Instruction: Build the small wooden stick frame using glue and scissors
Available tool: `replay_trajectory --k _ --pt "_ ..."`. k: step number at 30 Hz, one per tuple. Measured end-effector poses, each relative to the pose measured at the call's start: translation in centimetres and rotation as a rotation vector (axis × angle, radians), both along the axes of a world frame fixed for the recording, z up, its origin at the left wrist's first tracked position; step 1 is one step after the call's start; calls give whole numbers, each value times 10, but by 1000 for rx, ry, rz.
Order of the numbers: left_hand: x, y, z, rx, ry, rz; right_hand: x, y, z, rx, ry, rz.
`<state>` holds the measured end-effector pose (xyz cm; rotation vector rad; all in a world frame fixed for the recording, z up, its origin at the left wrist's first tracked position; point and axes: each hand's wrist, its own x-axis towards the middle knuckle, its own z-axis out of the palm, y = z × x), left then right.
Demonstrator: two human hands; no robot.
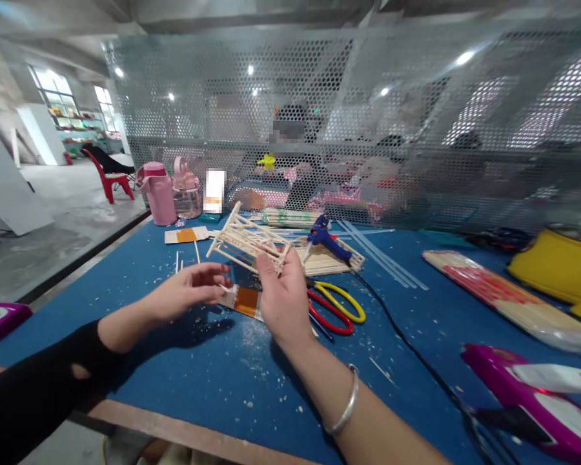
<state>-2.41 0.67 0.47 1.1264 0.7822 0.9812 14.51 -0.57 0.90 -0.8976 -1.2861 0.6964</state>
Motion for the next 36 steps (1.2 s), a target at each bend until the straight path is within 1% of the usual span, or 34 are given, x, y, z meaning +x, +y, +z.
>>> replay_trajectory --k 1,2,5,7,10,11,13,15,17,18,20,22,24,27,29,32,34,36 --pt "6 -6 -1 8 -98 -25 -3 -2 -1 -6 -3 9" --pt "12 -11 -2 19 -206 -2 -5 -5 -2 -15 -11 23" --pt "22 -20 0 -30 -424 129 -14 -11 -5 -37 -24 63" --pt "23 -20 5 -78 -480 199 -18 -14 -6 -33 -18 90" --pt "20 -15 9 -148 -510 300 -23 -16 -8 -9 -23 145" --pt "20 -14 9 -157 -507 326 -24 -16 -8 -3 -28 165" --pt "21 -13 7 -130 -451 326 -25 -17 -9 4 -37 199" --pt "23 -16 1 -34 -328 288 -26 -19 -8 9 -52 205" --pt "26 -21 -4 116 -164 268 -26 -21 -7 3 -63 210" --pt "26 -23 -5 195 -85 278 -25 -23 -6 -6 -63 225" --pt "25 -25 -5 312 23 342 -23 -25 -6 -8 -88 288" --pt "22 -23 -3 337 42 406 -21 -24 -8 22 -201 336" --pt "19 -17 0 277 -9 407 -18 -19 -11 63 -380 287" --pt "17 -9 0 151 -105 338 -14 -9 -14 70 -612 103" --pt "18 -7 -1 109 -144 308 -14 -4 -14 77 -695 -6" --pt "21 -8 -4 86 -161 271 -16 -4 -11 135 -767 -118" --pt "24 -11 -5 44 -177 260 -16 -5 -10 176 -818 -158" --pt "27 -14 -3 -45 -210 253 -15 -7 -10 209 -869 -170"
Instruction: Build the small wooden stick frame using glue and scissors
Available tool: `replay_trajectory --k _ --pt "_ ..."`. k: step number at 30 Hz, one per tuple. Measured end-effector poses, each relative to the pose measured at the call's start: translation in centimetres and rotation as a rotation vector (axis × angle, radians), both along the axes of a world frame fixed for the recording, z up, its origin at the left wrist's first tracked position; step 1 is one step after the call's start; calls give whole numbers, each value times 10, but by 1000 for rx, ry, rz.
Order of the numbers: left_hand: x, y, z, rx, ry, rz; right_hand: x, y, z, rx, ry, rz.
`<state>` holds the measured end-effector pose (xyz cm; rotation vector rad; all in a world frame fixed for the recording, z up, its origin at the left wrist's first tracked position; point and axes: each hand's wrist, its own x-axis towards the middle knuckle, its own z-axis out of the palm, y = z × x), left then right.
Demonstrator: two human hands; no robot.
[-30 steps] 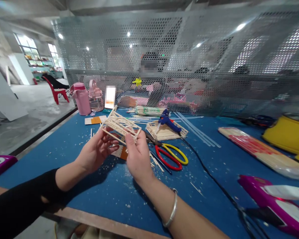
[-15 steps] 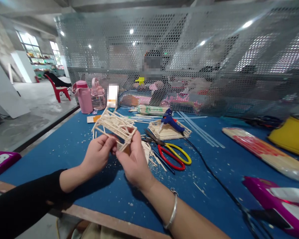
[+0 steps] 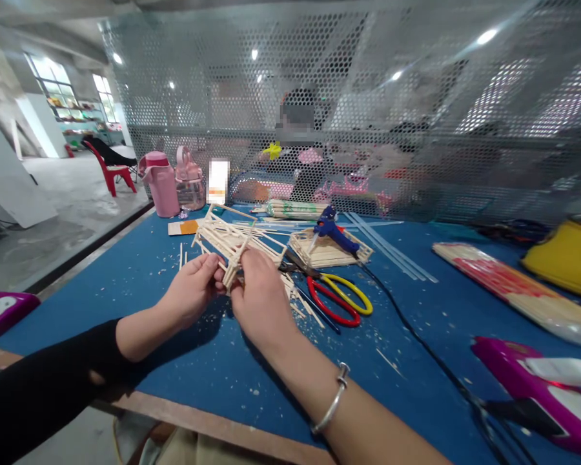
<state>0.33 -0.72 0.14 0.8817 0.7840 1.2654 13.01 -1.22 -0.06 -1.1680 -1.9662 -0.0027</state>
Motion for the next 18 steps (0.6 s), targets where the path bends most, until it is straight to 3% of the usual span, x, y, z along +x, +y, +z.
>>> replay_trajectory --k 5,11,14,18 --pt "0 0 10 -216 -187 23 6 -5 2 97 -4 46" --pt "-9 9 17 -276 -274 91 18 4 6 199 -125 -32" --pt "-9 10 12 -222 -176 53 24 26 -3 193 -238 -36" --pt "-7 8 2 3 169 28 29 48 -13 355 -229 27"
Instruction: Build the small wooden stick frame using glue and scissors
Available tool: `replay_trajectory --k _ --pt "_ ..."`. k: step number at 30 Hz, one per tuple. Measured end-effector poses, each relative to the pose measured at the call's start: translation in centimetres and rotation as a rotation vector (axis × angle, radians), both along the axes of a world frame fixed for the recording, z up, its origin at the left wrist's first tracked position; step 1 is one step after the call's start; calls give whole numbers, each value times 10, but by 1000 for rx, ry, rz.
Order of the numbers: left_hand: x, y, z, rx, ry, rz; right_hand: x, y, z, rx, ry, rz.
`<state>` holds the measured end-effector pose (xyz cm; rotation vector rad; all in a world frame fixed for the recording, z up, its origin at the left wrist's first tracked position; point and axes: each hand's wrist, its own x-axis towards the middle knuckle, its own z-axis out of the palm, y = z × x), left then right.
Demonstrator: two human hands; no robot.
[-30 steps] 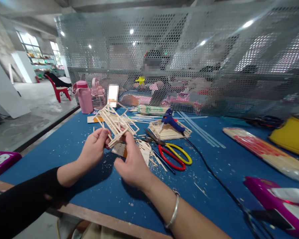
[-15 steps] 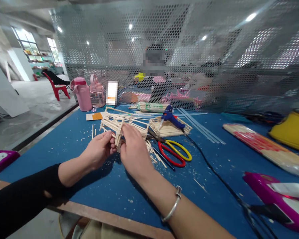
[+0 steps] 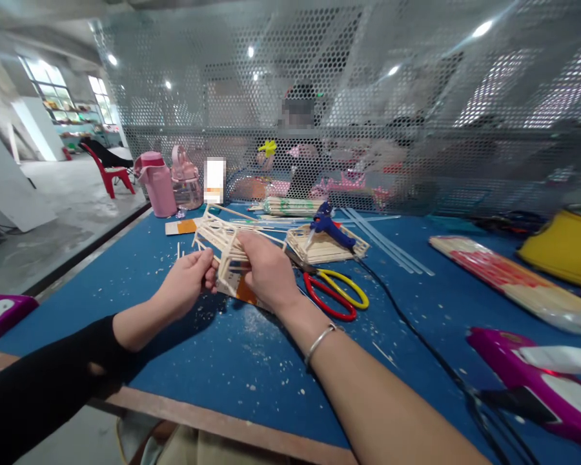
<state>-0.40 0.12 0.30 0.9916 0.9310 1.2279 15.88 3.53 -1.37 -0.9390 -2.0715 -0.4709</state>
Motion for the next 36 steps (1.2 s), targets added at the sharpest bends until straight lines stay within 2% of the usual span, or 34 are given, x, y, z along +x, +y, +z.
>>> replay_trajectory --k 2,5,10,16,25,32,36 --pt "0 -2 -4 141 137 -10 0 1 0 55 37 -21" --pt "0 -5 -7 245 168 -36 0 -3 3 139 89 -87" --pt "4 -13 -6 85 151 -157 -2 -9 10 229 115 -176" --pt "3 -17 4 0 -111 -279 -7 -13 10 274 15 -141" --pt "11 -23 9 -89 -136 -144 -10 -16 12 351 -53 -178" --pt "10 -25 13 -263 -190 -183 -10 -15 11 406 -80 -179" --pt "8 -23 10 -239 -287 -268 -10 -15 11 385 -17 -101"
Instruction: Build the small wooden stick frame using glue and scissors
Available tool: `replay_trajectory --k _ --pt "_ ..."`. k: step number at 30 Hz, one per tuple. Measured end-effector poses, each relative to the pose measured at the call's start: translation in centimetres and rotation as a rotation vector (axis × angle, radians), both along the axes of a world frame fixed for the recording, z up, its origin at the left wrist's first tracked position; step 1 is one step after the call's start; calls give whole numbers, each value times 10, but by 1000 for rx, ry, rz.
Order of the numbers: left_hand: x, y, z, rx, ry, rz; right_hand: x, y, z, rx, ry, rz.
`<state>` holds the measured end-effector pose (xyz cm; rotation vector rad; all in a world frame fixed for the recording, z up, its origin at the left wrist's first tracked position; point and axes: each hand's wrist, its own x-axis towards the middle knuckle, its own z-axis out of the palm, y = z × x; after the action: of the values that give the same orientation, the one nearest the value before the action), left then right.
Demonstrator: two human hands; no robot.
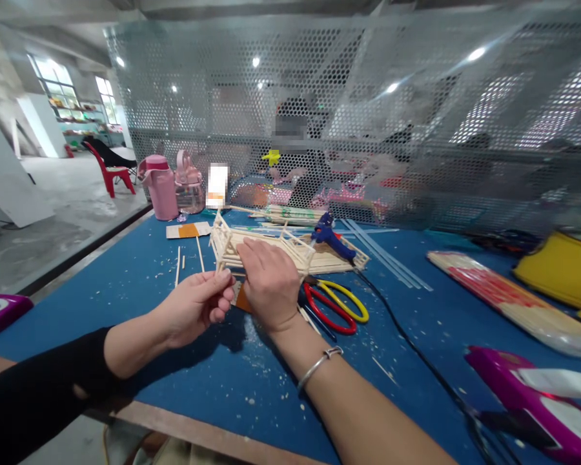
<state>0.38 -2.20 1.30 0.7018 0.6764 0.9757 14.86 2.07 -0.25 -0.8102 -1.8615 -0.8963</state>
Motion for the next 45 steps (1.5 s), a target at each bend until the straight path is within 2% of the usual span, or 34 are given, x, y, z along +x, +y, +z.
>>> replay_trajectory --k 6,12,15,19,25,27,31,33,34,35,36,37,39,40,42,45 --pt "-1 -3 -4 113 -127 -152 -1 -2 -4 -183 192 216" --pt "-2 -6 -6 162 -7 -243 -6 -6 -8 -242 321 313" --pt "0 -9 -5 181 31 -223 -10 -10 -7 -336 412 356" --pt "3 -14 -5 268 90 -111 -17 -19 -8 -528 558 372" --pt "4 -15 -7 324 173 -76 -20 -27 -7 -620 663 390" --pt "1 -7 -5 315 160 65 -13 -24 -3 -577 668 378" --pt "-14 22 -4 248 101 550 8 -10 2 -395 704 324" --pt "-22 32 -4 213 164 683 16 -4 3 -362 727 309" --pt "-24 33 -5 250 239 702 18 -3 3 -362 719 306" --pt "-25 31 -5 349 320 694 18 -3 3 -376 697 308" --pt "-23 27 -5 464 368 633 18 -4 2 -398 666 315" --pt "-20 21 -5 547 369 512 16 -5 1 -424 632 327" --pt "-12 9 -5 580 236 186 11 -10 -1 -471 578 359" --pt "-8 3 -4 551 163 132 8 -13 -2 -488 555 377" --pt "-3 -3 -3 509 86 128 4 -17 -3 -515 505 415" --pt "-2 -4 -1 493 97 145 -3 -23 -1 -552 477 440"
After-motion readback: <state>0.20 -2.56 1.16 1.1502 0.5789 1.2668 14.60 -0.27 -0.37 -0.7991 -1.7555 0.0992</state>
